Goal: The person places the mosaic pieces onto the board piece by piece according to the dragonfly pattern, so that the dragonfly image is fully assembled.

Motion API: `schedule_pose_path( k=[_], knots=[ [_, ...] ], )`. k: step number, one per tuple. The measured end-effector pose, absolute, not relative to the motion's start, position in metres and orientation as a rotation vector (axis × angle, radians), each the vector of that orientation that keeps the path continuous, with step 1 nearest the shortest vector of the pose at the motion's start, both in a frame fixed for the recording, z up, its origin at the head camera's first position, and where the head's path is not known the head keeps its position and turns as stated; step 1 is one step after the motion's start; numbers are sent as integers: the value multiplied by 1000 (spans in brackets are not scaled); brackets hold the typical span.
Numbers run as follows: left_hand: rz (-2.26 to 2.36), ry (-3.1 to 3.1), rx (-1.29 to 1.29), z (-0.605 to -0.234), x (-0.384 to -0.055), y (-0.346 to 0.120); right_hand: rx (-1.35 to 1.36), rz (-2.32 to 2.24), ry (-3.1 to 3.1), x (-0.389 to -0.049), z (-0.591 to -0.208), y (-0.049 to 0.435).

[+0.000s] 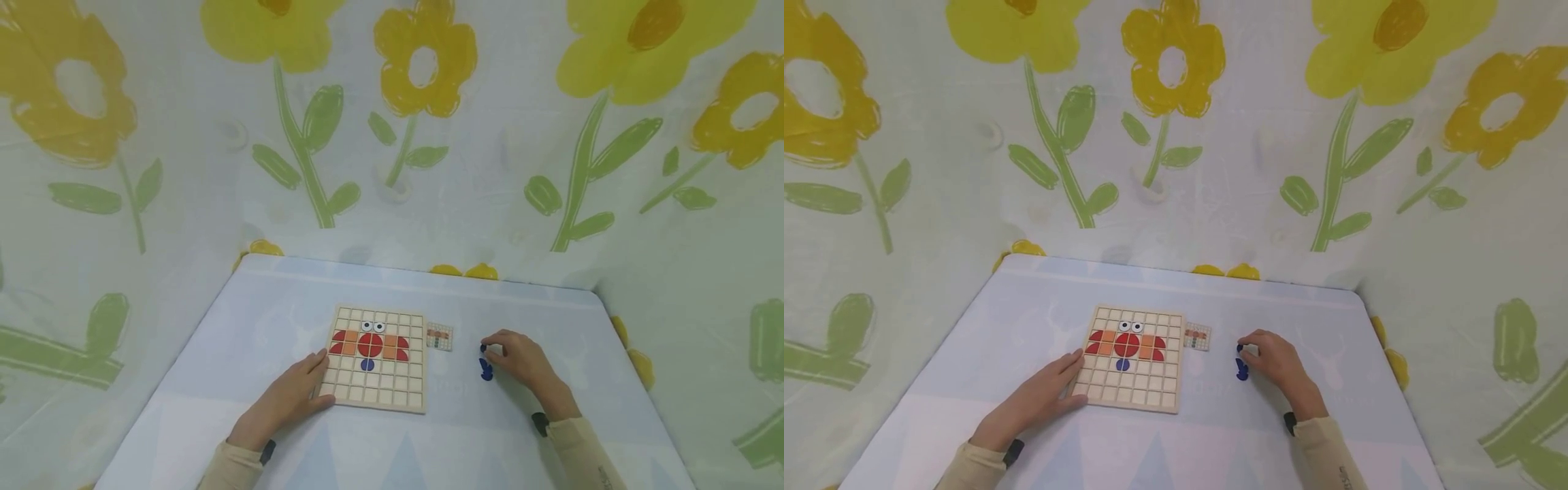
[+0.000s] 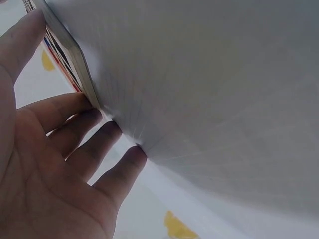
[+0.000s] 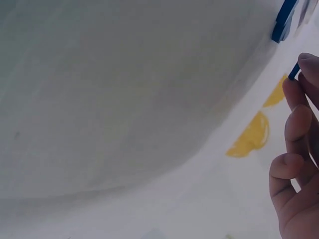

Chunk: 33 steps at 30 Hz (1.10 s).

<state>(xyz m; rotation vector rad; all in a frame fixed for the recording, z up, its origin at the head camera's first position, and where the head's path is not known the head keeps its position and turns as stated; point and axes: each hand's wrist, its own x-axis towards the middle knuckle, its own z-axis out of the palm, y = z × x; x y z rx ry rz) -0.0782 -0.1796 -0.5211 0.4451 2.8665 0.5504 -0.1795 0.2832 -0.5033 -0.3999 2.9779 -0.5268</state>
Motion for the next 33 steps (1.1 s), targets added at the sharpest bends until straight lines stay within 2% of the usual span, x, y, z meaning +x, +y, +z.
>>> schedule_pose_path(
  k=[11, 33],
  knots=[
    [511, 2871, 458, -521, -78, -179, -552, -592, 3111, -171, -498, 264],
    [502, 2876, 460, -516, -76, -177, -958, -780, 3164, -150, -492, 187]
  ],
)
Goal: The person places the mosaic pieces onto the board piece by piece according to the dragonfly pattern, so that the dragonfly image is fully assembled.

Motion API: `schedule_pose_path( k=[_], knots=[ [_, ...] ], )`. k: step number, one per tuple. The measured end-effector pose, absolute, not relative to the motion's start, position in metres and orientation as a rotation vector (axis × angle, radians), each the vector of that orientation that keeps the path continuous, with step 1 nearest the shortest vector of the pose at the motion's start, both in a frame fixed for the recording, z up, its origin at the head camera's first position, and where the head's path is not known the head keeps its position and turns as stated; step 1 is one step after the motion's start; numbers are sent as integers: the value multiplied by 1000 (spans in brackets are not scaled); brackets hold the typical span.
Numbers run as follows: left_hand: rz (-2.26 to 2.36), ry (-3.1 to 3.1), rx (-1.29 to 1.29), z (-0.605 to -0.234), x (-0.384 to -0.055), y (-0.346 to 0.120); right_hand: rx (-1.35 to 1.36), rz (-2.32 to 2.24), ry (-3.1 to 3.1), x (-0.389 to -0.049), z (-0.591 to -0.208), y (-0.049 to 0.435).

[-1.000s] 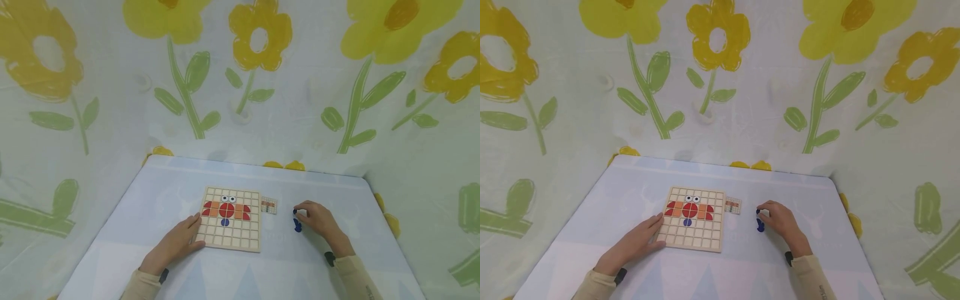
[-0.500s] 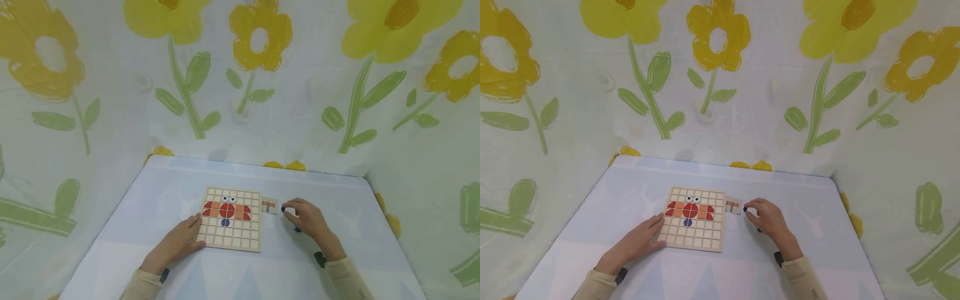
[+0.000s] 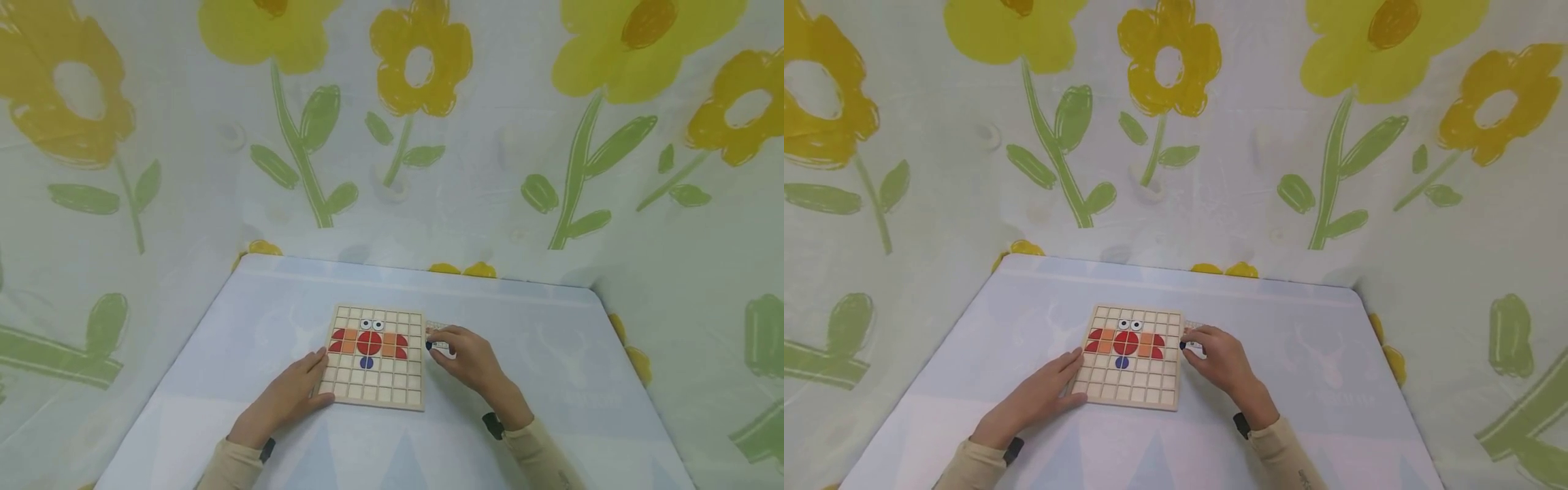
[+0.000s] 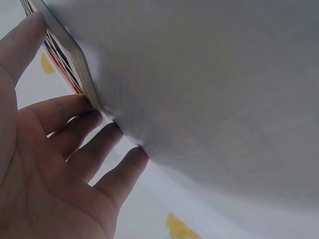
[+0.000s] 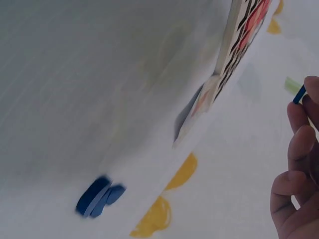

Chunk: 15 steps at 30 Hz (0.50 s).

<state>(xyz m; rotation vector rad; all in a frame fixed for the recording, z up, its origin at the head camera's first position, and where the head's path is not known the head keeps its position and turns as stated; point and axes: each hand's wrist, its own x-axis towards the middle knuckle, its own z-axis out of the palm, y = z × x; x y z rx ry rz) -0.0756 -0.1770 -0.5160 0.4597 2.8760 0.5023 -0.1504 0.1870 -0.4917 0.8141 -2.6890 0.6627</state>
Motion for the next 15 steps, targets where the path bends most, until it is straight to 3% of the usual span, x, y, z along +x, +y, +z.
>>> schedule_pose_path(
  k=[15],
  knots=[
    [503, 2865, 437, -520, -78, -179, 951, 740, -2734, -140, -495, 125]
  ],
)
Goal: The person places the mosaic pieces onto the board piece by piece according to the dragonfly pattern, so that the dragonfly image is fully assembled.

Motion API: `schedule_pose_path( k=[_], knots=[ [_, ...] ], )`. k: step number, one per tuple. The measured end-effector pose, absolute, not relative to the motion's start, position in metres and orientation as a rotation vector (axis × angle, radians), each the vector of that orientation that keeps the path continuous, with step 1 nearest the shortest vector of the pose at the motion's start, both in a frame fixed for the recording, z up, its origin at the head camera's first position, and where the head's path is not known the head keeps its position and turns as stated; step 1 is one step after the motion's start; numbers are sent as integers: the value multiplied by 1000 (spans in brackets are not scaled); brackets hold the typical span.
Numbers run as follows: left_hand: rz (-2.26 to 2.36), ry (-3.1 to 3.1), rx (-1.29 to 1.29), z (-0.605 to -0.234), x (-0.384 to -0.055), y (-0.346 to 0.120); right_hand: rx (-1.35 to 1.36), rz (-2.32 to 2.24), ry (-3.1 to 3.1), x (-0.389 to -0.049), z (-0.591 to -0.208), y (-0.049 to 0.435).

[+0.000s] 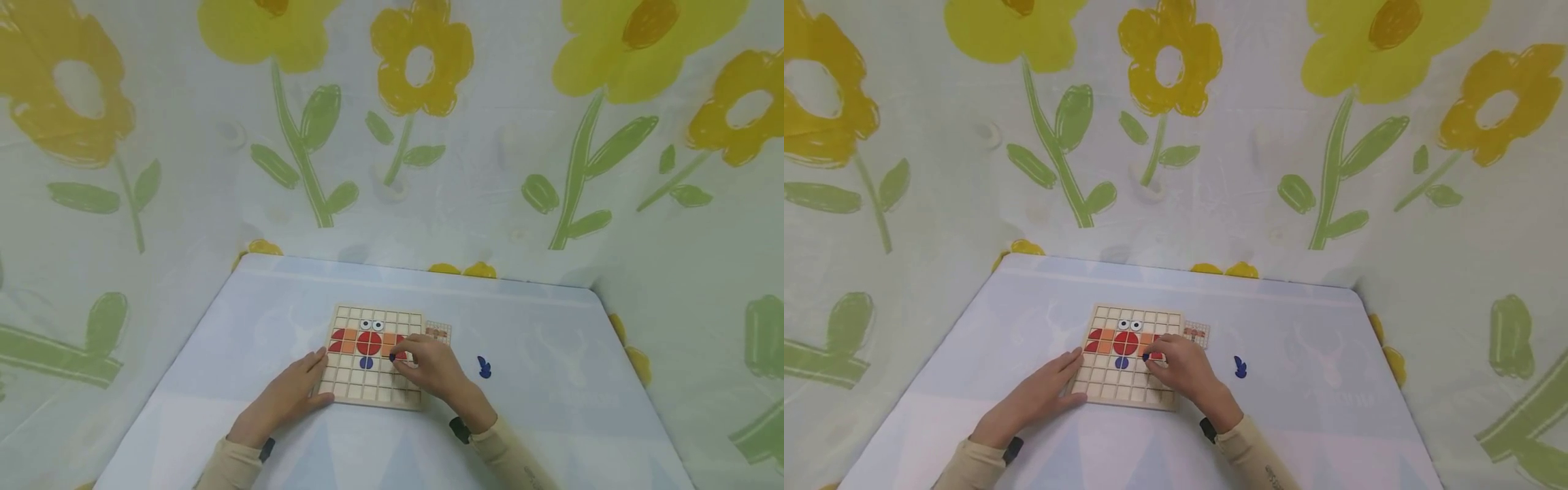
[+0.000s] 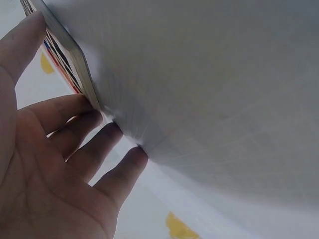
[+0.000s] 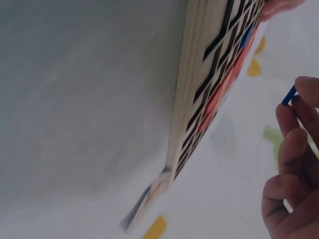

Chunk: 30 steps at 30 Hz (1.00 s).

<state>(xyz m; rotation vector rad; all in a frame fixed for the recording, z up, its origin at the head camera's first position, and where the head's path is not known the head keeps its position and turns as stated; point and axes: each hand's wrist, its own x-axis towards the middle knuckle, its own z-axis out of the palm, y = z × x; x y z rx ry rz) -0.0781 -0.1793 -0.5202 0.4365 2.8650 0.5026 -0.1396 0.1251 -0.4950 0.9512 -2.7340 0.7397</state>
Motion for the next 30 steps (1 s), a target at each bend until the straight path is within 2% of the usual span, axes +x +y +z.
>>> schedule_pose_path(
  k=[16, 30],
  knots=[
    [506, 2884, 473, -517, -78, -180, 1122, 622, -2816, -131, -499, 69],
    [519, 2900, 505, -520, -78, -181, 1221, 431, -2835, -132, -503, 59]
  ],
)
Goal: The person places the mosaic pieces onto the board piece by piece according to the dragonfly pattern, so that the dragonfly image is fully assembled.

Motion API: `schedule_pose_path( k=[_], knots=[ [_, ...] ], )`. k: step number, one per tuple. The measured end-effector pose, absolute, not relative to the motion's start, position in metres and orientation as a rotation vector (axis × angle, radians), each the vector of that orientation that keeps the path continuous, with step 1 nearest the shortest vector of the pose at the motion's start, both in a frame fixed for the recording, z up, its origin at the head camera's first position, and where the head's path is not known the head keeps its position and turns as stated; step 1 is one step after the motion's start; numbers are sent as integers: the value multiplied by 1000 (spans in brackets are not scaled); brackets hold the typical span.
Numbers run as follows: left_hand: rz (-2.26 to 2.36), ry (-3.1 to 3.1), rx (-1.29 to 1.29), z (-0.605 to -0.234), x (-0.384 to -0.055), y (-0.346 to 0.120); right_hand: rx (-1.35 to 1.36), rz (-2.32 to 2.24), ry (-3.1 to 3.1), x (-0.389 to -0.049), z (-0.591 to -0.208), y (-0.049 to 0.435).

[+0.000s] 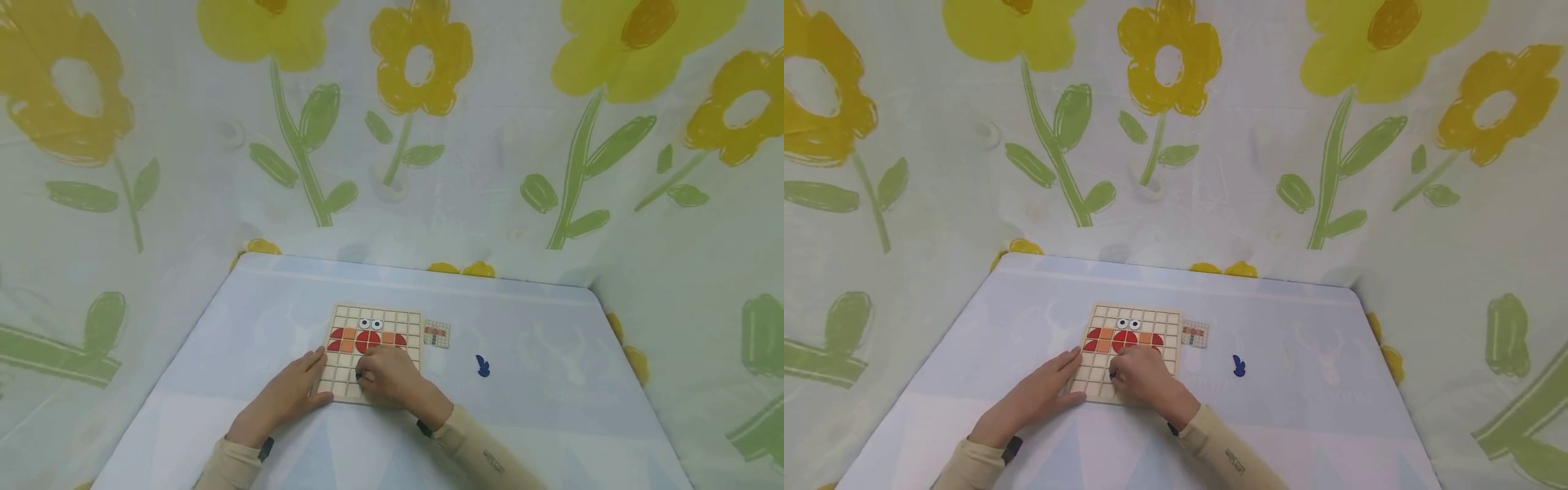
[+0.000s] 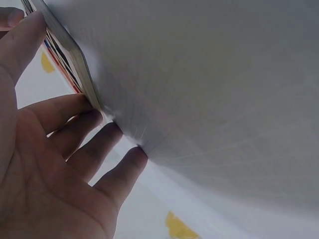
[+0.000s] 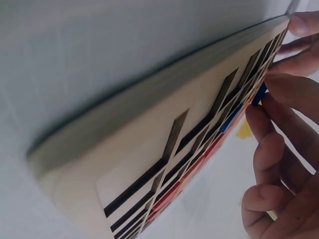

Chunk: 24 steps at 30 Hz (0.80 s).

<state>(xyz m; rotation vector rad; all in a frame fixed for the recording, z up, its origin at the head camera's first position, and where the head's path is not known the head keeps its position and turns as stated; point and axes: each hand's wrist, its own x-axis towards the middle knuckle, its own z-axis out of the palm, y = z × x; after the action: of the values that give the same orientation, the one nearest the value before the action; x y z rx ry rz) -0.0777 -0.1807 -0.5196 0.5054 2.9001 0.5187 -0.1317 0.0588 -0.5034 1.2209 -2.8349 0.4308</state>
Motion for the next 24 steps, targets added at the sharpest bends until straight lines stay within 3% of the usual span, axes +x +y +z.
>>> schedule_pose_path(
  k=[24],
  knots=[
    [509, 2886, 507, -523, -79, -182, 1241, 365, -2839, -132, -507, 55]
  ],
)
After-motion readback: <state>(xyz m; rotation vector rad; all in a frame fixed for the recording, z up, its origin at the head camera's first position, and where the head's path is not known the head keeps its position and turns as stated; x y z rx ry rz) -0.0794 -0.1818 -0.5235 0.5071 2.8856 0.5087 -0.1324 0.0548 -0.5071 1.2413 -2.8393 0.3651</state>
